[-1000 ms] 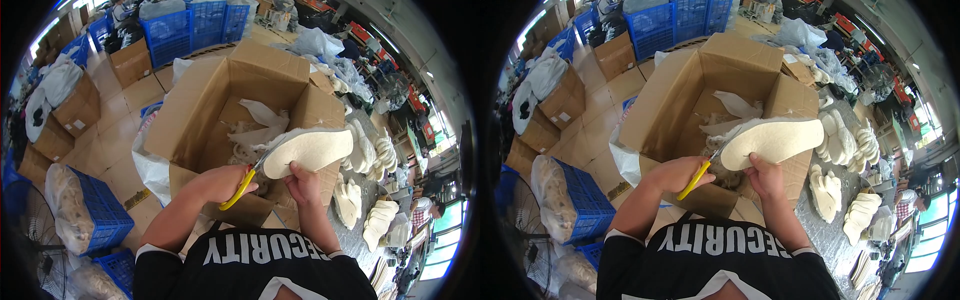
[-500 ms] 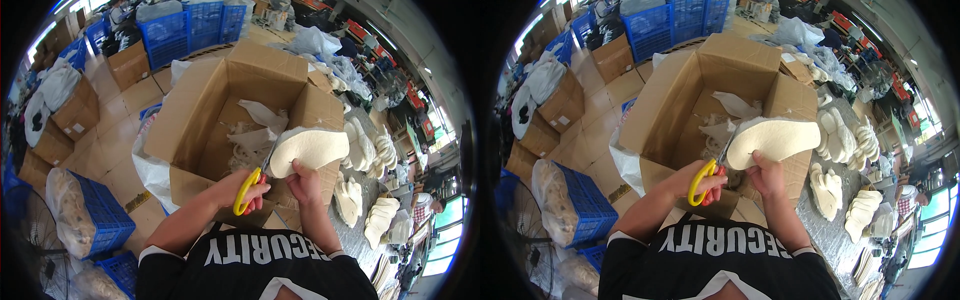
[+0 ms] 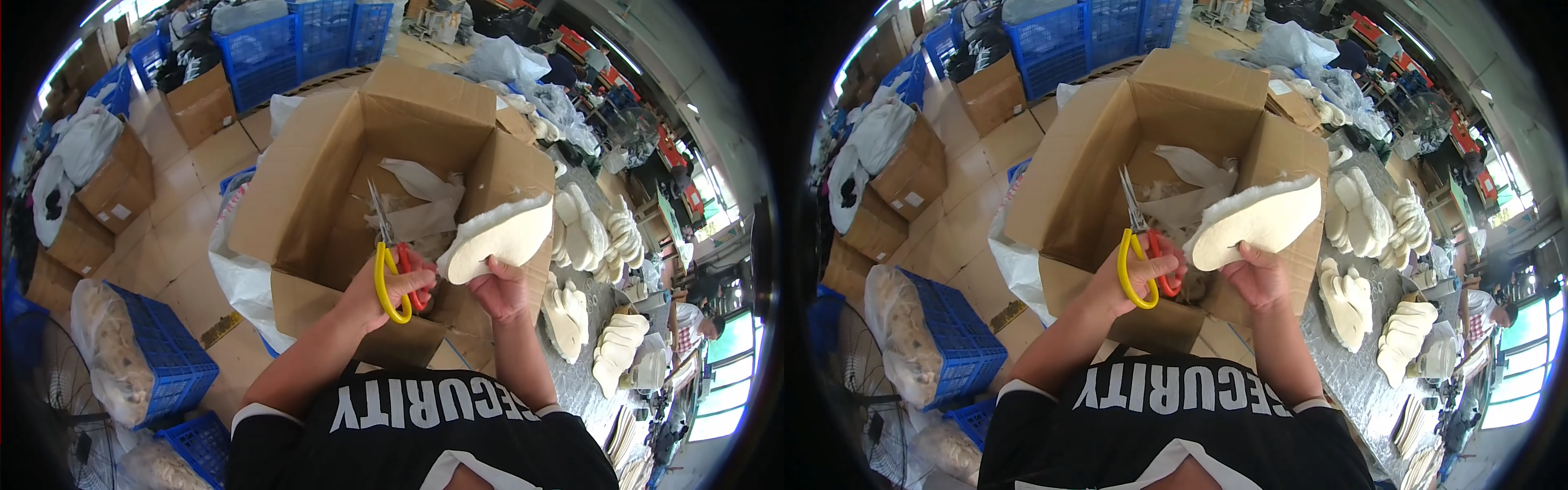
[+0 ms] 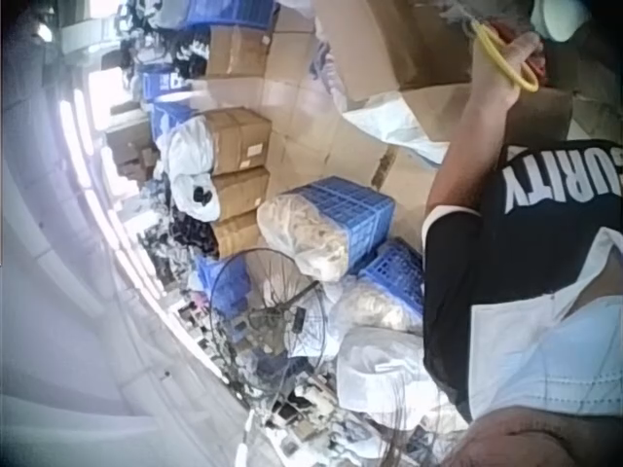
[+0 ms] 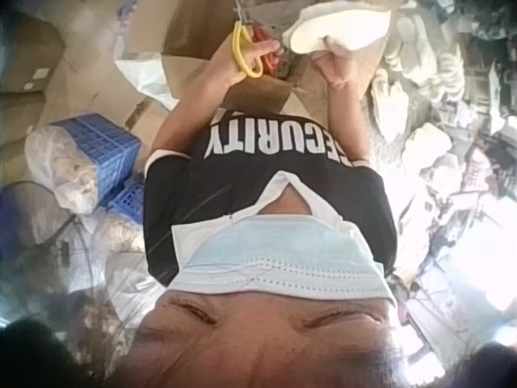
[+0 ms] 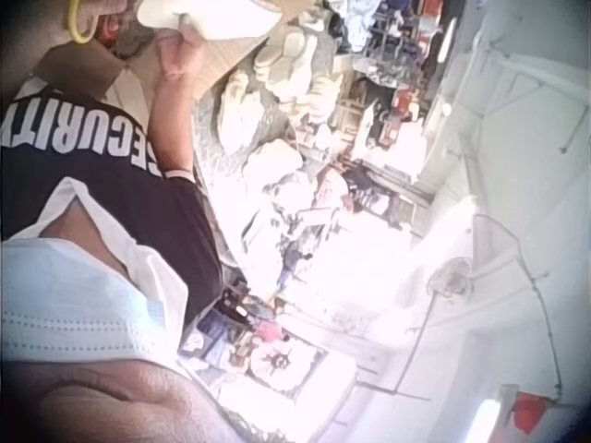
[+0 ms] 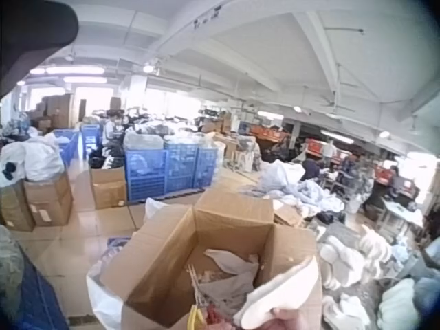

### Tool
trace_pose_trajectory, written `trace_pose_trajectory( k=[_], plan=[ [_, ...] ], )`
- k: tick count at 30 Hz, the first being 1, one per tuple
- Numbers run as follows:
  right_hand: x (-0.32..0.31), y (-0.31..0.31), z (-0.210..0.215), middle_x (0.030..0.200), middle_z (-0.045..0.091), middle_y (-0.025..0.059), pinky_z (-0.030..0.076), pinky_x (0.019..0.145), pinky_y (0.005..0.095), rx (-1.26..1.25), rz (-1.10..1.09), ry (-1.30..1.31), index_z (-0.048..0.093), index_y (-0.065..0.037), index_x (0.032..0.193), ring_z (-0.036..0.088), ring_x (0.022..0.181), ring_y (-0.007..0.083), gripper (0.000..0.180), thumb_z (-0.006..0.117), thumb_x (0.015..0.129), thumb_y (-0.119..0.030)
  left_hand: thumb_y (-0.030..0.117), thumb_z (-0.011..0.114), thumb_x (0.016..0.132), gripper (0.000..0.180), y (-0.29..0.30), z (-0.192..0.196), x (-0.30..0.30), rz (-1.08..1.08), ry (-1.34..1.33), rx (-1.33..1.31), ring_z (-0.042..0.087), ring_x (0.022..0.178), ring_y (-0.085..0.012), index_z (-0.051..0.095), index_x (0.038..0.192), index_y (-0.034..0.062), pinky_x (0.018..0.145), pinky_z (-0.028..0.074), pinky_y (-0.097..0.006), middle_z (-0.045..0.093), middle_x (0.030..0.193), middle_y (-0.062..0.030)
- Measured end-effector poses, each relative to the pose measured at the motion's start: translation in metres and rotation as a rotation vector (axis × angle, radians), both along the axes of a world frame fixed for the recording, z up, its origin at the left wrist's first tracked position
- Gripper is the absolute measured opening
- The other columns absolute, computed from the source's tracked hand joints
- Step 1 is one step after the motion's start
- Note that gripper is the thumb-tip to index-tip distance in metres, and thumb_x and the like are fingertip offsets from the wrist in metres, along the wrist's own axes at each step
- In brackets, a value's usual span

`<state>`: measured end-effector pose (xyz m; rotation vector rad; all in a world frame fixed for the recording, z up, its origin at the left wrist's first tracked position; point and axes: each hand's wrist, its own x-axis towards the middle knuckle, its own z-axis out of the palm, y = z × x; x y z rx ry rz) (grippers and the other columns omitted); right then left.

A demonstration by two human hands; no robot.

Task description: The worker is trimming the edges of plush shoe insoles using a pair of scissors.

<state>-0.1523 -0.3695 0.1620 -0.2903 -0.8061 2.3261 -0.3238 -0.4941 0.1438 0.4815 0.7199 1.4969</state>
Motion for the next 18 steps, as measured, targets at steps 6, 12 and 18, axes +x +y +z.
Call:
trace_pose_trajectory(
  k=[6,12,18],
  plan=[
    [-0.006,-0.010,0.003,0.121,0.051,0.0128,0.039,0.094,0.0457,0.001,0.071,0.019,0.041,-0.005,0.124,0.048,0.114,0.0309,0.057,0.066,0.073,-0.008,0.005,0.073,0.067,0.033,0.004,0.035,0.017,0.345,0.523,0.052,0.053,0.065,-0.0069,0.048,0.088,0.0030,0.055,0.043,-0.022,0.059,0.078,-0.0047],
    [-0.008,-0.019,-0.005,0.120,0.052,0.0124,0.036,0.096,0.0443,0.049,0.066,0.029,0.043,-0.006,0.123,0.047,0.113,0.0301,0.054,0.067,0.074,-0.011,0.009,0.072,0.070,0.033,0.009,0.026,0.010,0.413,0.555,0.188,0.052,0.064,-0.0069,0.046,0.090,0.0038,0.054,0.042,-0.021,0.055,0.075,-0.0032],
    [0.020,0.001,-0.008,0.121,0.049,0.0169,0.038,0.097,0.0428,0.329,-0.191,0.069,0.050,0.001,0.115,0.048,0.113,0.0312,0.048,0.066,0.071,-0.008,0.025,0.062,0.083,0.026,0.016,0.036,0.001,0.174,0.106,0.005,0.058,0.067,-0.0167,0.049,0.088,0.0043,0.060,0.047,-0.028,0.058,0.077,-0.0081]
  ],
)
